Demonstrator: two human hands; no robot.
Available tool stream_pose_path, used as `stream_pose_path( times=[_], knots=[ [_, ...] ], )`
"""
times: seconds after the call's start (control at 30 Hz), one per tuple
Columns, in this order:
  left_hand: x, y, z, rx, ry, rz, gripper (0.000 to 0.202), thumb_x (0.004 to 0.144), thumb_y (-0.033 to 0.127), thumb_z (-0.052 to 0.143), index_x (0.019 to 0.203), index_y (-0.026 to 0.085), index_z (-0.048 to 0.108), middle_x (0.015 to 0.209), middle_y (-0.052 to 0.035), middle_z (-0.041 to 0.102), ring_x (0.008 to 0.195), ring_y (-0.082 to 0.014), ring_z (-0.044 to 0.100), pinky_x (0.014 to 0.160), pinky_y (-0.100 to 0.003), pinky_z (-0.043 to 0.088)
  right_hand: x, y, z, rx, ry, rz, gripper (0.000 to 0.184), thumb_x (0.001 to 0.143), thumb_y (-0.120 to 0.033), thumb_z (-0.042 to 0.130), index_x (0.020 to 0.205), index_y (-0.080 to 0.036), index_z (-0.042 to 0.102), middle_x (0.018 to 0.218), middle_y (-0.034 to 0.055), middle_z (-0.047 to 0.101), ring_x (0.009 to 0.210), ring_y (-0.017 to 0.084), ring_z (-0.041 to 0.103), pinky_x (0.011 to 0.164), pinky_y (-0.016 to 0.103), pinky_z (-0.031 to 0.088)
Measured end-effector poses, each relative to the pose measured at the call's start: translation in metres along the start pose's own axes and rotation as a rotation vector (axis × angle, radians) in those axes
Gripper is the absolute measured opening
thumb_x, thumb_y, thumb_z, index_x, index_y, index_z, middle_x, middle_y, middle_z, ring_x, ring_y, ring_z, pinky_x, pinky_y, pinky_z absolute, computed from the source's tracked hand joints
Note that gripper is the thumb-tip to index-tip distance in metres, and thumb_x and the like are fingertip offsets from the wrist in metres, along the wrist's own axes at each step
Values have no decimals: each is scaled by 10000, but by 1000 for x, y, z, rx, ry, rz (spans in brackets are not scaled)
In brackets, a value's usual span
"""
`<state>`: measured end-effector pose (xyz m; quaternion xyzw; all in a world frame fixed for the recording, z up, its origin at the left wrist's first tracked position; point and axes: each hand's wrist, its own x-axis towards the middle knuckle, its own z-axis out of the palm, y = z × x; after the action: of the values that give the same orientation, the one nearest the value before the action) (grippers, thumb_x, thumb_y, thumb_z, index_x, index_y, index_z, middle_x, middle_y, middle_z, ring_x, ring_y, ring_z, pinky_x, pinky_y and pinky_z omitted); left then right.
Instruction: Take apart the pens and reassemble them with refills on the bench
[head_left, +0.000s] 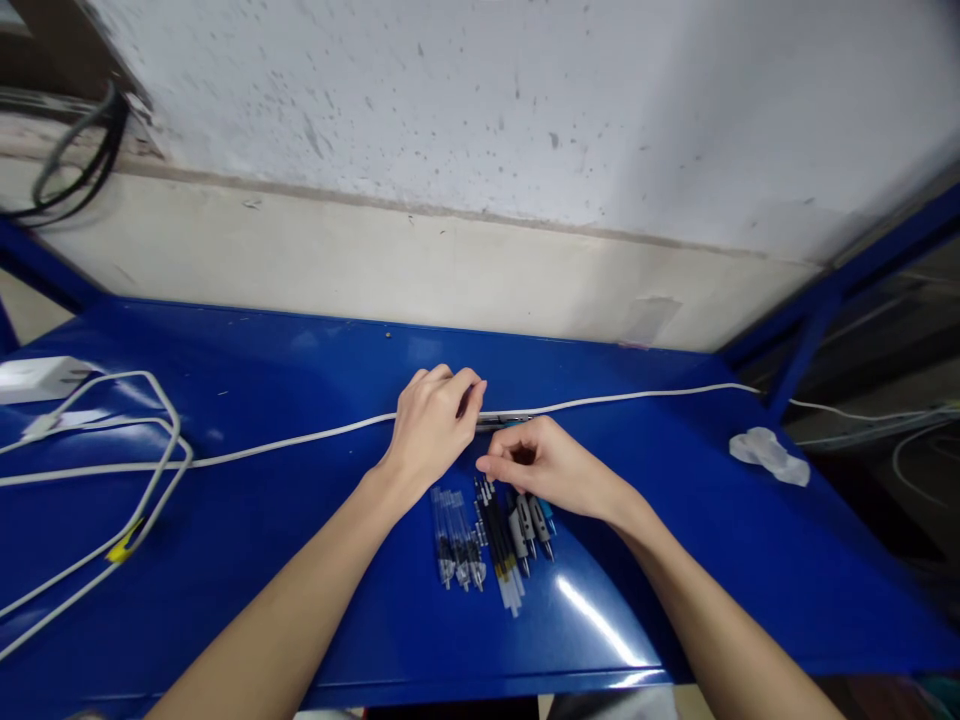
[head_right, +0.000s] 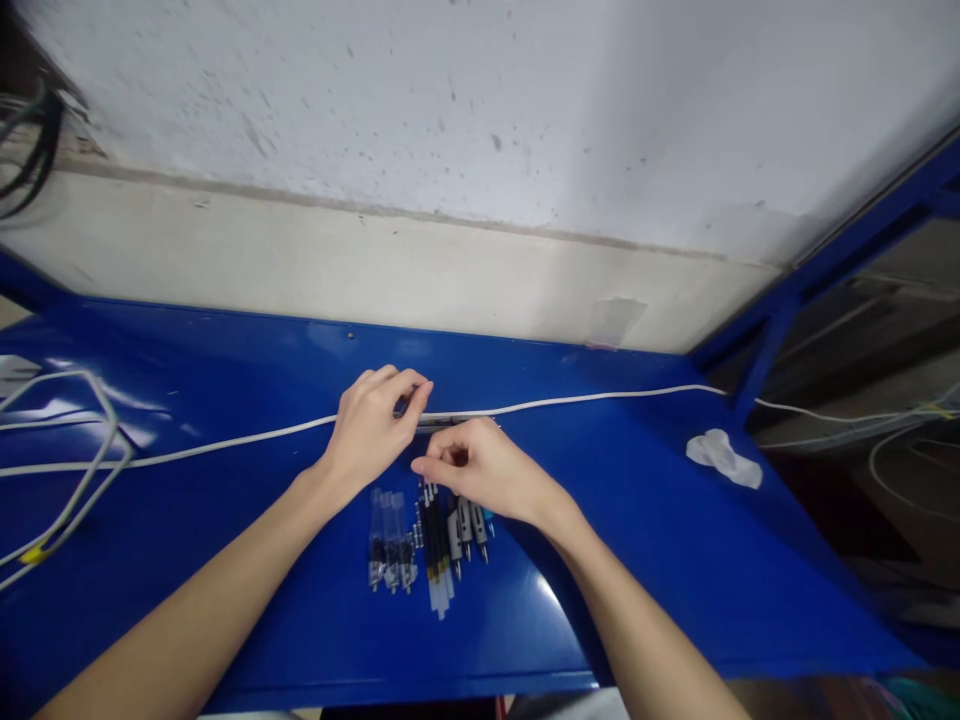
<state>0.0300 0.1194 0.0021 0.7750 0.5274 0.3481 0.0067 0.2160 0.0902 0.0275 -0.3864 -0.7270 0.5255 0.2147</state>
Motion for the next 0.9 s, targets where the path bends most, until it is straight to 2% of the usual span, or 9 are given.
stream_pose_path(
  times=[0.1,0.17,0.23,0.3,0.43,0.5,0.6,0.7,0.9],
  knots=[
    [0,-1,1,3,0,-2,262,1038,282,493,851,202,659,720,-14,630,712,-189,563,742,-337,396,2,3,-1,0,73,-53,417,975,-475,626,694,-167,639,589,-46,497,544,92,381,545,252,292],
    [2,-1,-1,9,-4,-19,256,1035,290,492,860,203,657,719,-14,620,713,-190,572,739,-334,398,4,6,-1,-57,223,-96,422,1000,-470,585,708,-170,639,607,-40,498,562,99,379,559,258,279],
    [4,1,-8,4,5,-66,235,1031,294,493,884,207,656,737,-15,630,736,-191,599,721,-322,396,7,10,-3,-202,396,-118,416,1023,-453,551,722,-177,629,609,-39,485,571,107,375,573,267,265],
    [4,5,-20,-35,42,-153,189,1025,303,505,929,218,644,754,-8,657,738,-182,623,689,-301,390,8,15,-6,-398,489,-118,330,1030,-408,552,808,-188,654,631,-38,497,585,116,398,596,271,270],
    [-16,13,-52,-104,109,-371,142,1021,355,519,948,243,565,695,38,680,625,-154,616,619,-269,370,10,24,-13,-659,441,-109,168,1033,-310,562,968,-211,681,834,4,587,695,135,504,640,269,308],
    [-37,13,-62,2,45,-472,154,1006,364,521,907,248,540,640,44,661,568,-166,605,568,-267,331,10,26,-15,-717,410,-120,191,1046,-298,536,951,-209,675,916,29,590,758,148,537,646,271,321],
    [-68,9,-65,148,-152,-493,151,995,362,501,890,257,525,572,48,609,502,-186,586,513,-262,281,10,28,-15,-784,398,-148,171,1047,-314,542,978,-216,663,982,52,584,879,181,569,661,279,337],
    [-88,6,-60,236,-232,-479,171,1006,353,457,874,255,504,532,45,545,488,-198,580,498,-255,258,10,30,-15,-805,386,-156,121,1011,-344,622,1016,-225,642,1025,56,586,949,203,577,667,284,338],
    [-83,14,-59,250,-306,-444,239,1022,385,451,832,248,502,507,44,503,481,-191,558,514,-248,226,11,33,-16,-789,348,-160,154,968,-348,695,1013,-227,611,1032,45,588,956,202,568,669,284,333]
  ],
)
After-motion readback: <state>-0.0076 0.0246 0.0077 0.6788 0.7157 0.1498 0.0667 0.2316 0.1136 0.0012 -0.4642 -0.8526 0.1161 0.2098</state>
